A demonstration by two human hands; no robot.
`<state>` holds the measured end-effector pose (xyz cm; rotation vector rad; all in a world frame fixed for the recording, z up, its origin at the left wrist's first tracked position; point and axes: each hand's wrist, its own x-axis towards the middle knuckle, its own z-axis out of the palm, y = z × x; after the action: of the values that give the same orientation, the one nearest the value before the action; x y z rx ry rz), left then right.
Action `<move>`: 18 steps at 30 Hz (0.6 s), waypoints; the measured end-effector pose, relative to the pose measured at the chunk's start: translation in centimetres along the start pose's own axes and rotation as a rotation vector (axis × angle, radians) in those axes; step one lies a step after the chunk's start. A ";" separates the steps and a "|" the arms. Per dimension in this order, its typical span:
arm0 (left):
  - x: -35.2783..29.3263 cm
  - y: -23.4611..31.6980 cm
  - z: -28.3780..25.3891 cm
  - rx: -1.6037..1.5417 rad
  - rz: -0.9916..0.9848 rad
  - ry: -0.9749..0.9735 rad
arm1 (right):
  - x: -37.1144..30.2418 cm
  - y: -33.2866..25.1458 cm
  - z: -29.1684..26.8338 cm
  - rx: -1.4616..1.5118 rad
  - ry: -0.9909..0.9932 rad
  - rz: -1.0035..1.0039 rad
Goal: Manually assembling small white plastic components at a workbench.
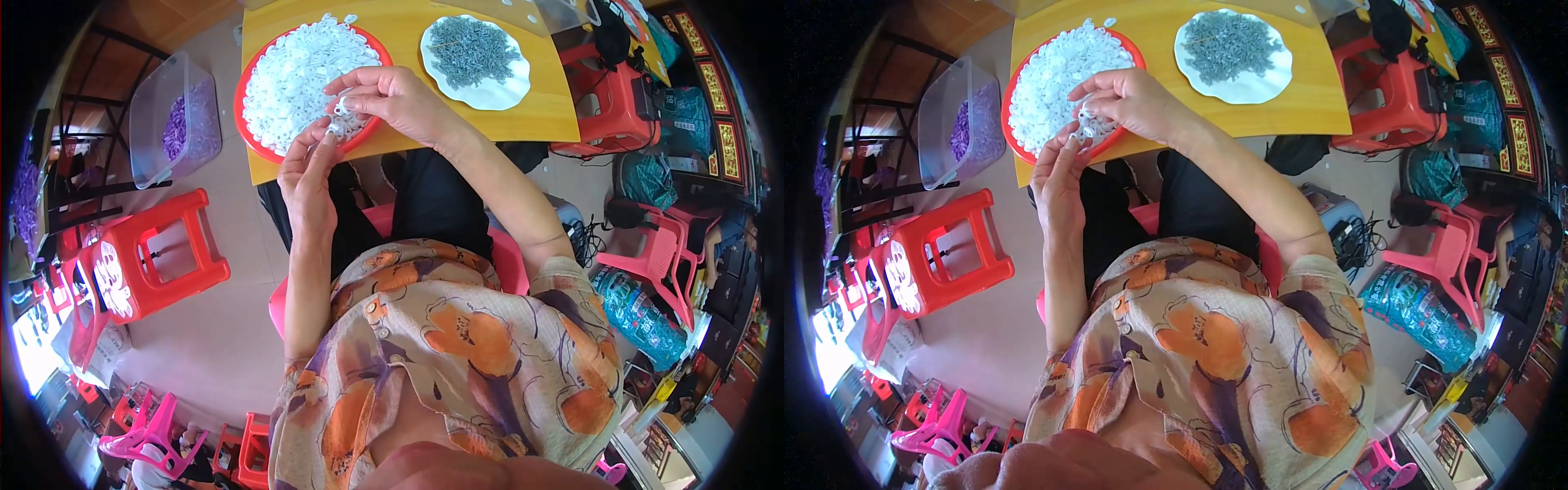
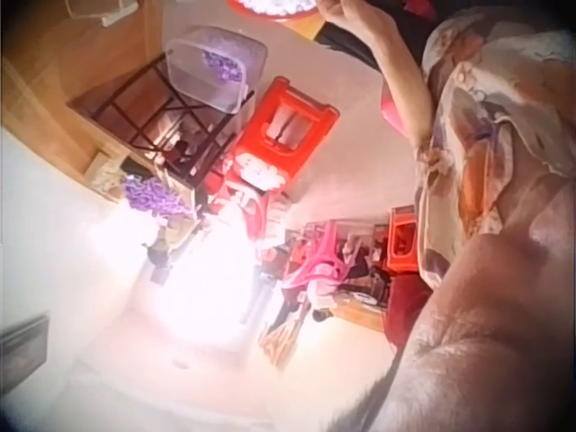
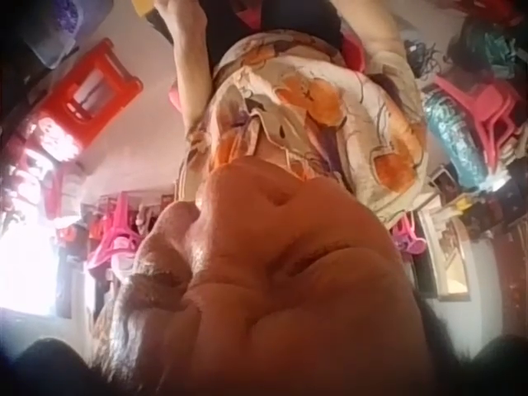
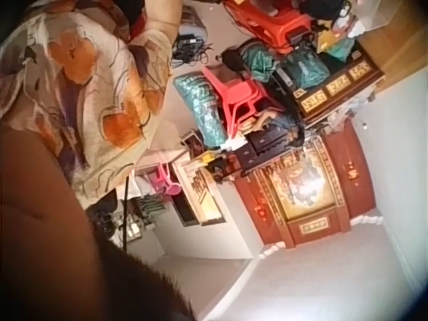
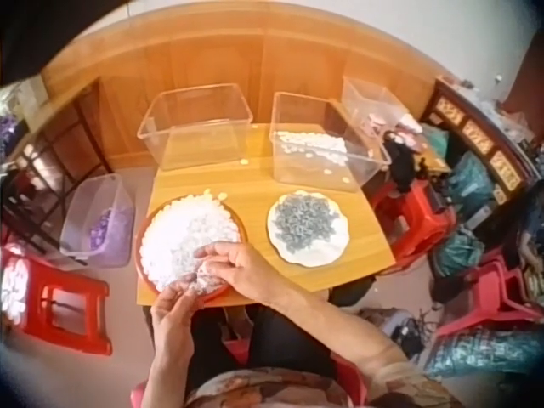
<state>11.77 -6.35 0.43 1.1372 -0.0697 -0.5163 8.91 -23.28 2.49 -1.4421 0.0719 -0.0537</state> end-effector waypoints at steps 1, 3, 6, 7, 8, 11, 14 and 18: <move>0.3 0.0 0.1 -0.002 0.000 -0.038 | -0.1 -0.3 0.1 -0.042 -0.007 -0.025; 0.8 0.0 0.2 -0.004 -0.001 -0.077 | -0.3 -0.7 0.2 -0.084 -0.012 -0.050; 1.6 0.1 0.7 -0.013 0.011 -0.098 | -0.3 -0.9 0.3 -0.143 0.009 -0.079; 1.7 0.3 1.0 -0.036 -0.001 -0.075 | -0.3 -0.9 0.3 -0.170 0.010 -0.106; 1.8 0.4 1.2 -0.059 -0.012 -0.051 | -0.3 -0.9 0.4 -0.197 0.012 -0.131; 2.5 0.0 1.0 -0.037 -0.010 -0.033 | -0.1 -0.8 0.2 -0.228 0.019 -0.125; 2.7 -0.1 0.9 -0.059 0.008 -0.016 | 0.3 -0.5 0.0 -0.201 0.017 -0.099; 3.3 0.1 0.5 -0.080 0.019 0.013 | 0.7 -1.1 0.1 -0.177 0.065 -0.083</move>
<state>14.54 -8.10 0.05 1.0605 -0.0481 -0.4907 9.66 -23.39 3.56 -1.6196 0.0716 -0.1661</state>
